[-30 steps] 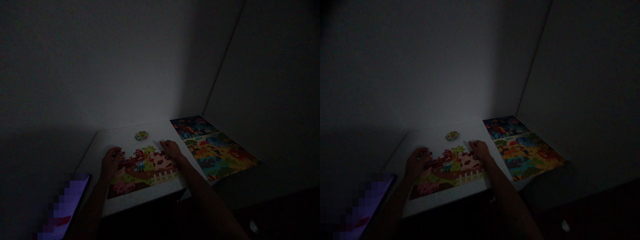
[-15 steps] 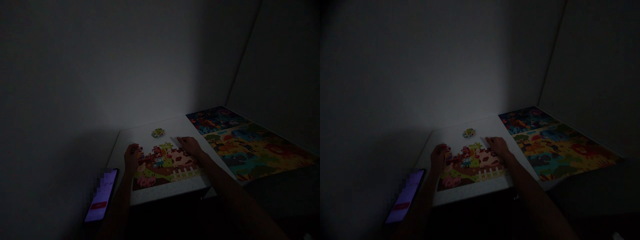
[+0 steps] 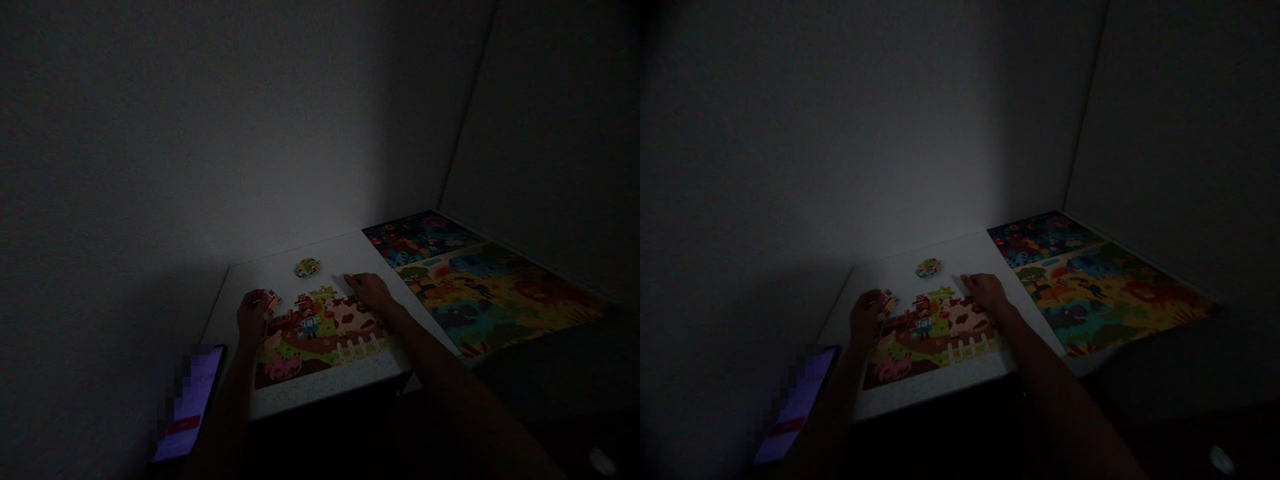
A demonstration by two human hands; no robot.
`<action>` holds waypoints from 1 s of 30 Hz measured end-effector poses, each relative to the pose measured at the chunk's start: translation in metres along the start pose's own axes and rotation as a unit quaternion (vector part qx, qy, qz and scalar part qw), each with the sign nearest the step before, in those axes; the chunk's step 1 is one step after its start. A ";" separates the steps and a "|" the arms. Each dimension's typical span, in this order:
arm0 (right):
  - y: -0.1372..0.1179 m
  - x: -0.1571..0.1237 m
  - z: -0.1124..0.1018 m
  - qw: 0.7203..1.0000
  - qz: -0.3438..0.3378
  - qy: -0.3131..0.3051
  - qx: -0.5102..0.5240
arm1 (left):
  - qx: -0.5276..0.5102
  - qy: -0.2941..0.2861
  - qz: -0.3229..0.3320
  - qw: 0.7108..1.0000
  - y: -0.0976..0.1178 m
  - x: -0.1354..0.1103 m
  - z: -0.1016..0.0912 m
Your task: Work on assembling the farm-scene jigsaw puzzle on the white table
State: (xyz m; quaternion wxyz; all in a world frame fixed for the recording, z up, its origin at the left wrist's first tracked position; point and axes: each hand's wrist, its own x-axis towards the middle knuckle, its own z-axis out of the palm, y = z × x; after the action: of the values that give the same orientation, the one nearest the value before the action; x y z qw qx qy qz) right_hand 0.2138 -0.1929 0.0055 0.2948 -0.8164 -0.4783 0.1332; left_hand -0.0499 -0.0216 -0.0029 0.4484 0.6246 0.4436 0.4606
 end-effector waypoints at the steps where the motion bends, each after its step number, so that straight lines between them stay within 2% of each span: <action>1: 0.000 0.001 -0.001 1.000 -0.008 0.006 -0.015 | 0.004 0.001 0.002 1.000 0.001 0.001 0.002; 4: 0.000 0.003 -0.001 0.999 -0.017 0.011 -0.039 | 0.019 -0.013 0.021 1.000 0.008 0.009 0.010; 8: 0.002 0.005 0.001 0.999 -0.012 0.008 -0.046 | 0.010 -0.066 0.041 0.997 0.025 0.023 0.031; 11: 0.002 0.004 0.001 0.999 -0.013 0.008 -0.041 | -0.001 -0.087 0.049 0.995 0.037 0.038 0.060; 13: 0.001 0.004 0.000 0.999 -0.010 0.012 -0.034 | 0.033 -0.085 0.061 0.994 0.040 0.049 0.082; 16: 0.002 0.004 0.000 1.000 0.000 0.012 -0.026 | 0.072 -0.074 0.066 0.992 0.036 0.063 0.112; 18: 0.003 0.004 0.000 1.000 -0.002 0.012 -0.024 | 0.101 -0.063 0.067 0.991 0.029 0.067 0.125; 23: 0.004 0.004 0.001 1.000 -0.005 0.009 -0.030 | 0.190 -0.029 0.083 0.978 0.006 0.066 0.129; 27: 0.006 0.004 0.000 1.000 -0.010 -0.007 -0.009 | 0.218 -0.039 0.084 0.972 -0.003 0.067 0.125; 30: 0.014 0.003 -0.004 0.998 -0.027 -0.037 0.045 | 0.219 -0.050 0.083 0.971 -0.006 0.068 0.124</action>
State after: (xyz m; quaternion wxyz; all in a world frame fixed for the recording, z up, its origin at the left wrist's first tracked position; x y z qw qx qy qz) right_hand 0.2270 -0.1963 0.0005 0.3172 -0.7837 -0.5038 0.1770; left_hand 0.0826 0.0270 -0.0181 0.2824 0.7643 0.4575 0.3562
